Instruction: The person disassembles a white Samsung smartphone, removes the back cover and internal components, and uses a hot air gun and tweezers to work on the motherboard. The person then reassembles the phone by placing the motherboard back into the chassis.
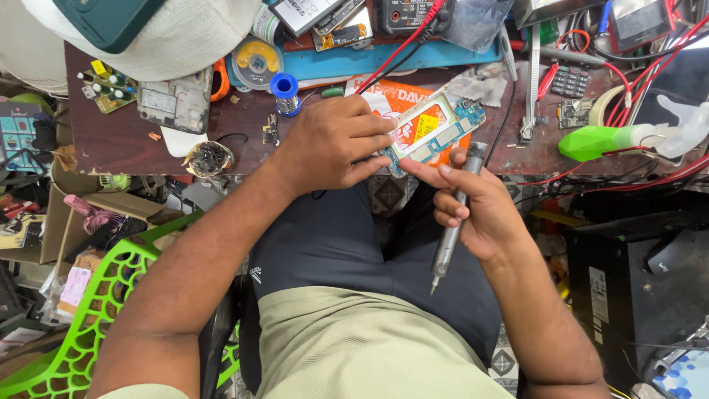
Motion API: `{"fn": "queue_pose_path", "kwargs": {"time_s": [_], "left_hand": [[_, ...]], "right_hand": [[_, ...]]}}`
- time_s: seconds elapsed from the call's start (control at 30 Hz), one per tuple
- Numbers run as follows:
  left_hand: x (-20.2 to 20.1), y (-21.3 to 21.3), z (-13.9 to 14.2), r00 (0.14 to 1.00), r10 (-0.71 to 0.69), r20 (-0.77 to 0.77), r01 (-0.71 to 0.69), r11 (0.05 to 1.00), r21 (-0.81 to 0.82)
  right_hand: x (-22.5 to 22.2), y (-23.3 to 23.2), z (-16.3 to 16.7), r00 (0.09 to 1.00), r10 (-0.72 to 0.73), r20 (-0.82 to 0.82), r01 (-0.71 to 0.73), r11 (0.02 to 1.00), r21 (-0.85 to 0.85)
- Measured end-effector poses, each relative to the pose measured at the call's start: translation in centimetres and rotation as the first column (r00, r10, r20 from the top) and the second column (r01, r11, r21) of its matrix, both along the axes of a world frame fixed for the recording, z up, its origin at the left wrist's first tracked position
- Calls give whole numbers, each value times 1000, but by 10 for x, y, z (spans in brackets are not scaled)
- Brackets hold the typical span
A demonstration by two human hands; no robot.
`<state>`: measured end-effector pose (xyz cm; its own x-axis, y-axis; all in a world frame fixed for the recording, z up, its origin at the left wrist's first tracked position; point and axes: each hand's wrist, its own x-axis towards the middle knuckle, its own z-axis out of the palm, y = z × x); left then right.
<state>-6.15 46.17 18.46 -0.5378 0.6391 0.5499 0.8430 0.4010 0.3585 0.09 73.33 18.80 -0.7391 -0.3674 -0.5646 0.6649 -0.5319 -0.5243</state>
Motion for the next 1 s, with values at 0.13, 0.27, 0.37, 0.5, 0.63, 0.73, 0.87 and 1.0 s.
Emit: {"fn": "queue_pose_path", "kwargs": {"time_s": [0.13, 0.27, 0.37, 0.5, 0.63, 0.73, 0.87, 1.0], "left_hand": [[-1, 1, -1, 1000, -2, -7, 2, 1000, 6], [-1, 1, 1, 1000, -2, 3, 2, 1000, 7], [-1, 1, 2, 1000, -7, 2, 7, 1000, 4], [-1, 0, 3, 1000, -21, 1, 21, 1000, 6], [-1, 1, 3, 1000, -14, 4, 14, 1000, 2], [1, 3, 1, 999, 8, 36, -9, 1000, 15], [1, 2, 1, 998, 4, -61, -6, 1000, -27], [1, 4, 0, 995, 1, -100, -6, 999, -45]], "right_hand": [[1, 3, -7, 999, -35, 6, 35, 999, -14], [2, 1, -7, 998, -66, 25, 68, 995, -74], [1, 0, -3, 997, -75, -24, 75, 997, 2], [3, 2, 6, 990, -58, -132, 86, 972, 217], [5, 0, 6, 955, 13, -296, 94, 934, 345], [6, -1, 2, 943, 24, -332, 123, 901, 415], [6, -2, -5, 895, 53, -443, 175, 872, 458], [9, -5, -8, 851, 149, -504, 207, 787, 581]]}}
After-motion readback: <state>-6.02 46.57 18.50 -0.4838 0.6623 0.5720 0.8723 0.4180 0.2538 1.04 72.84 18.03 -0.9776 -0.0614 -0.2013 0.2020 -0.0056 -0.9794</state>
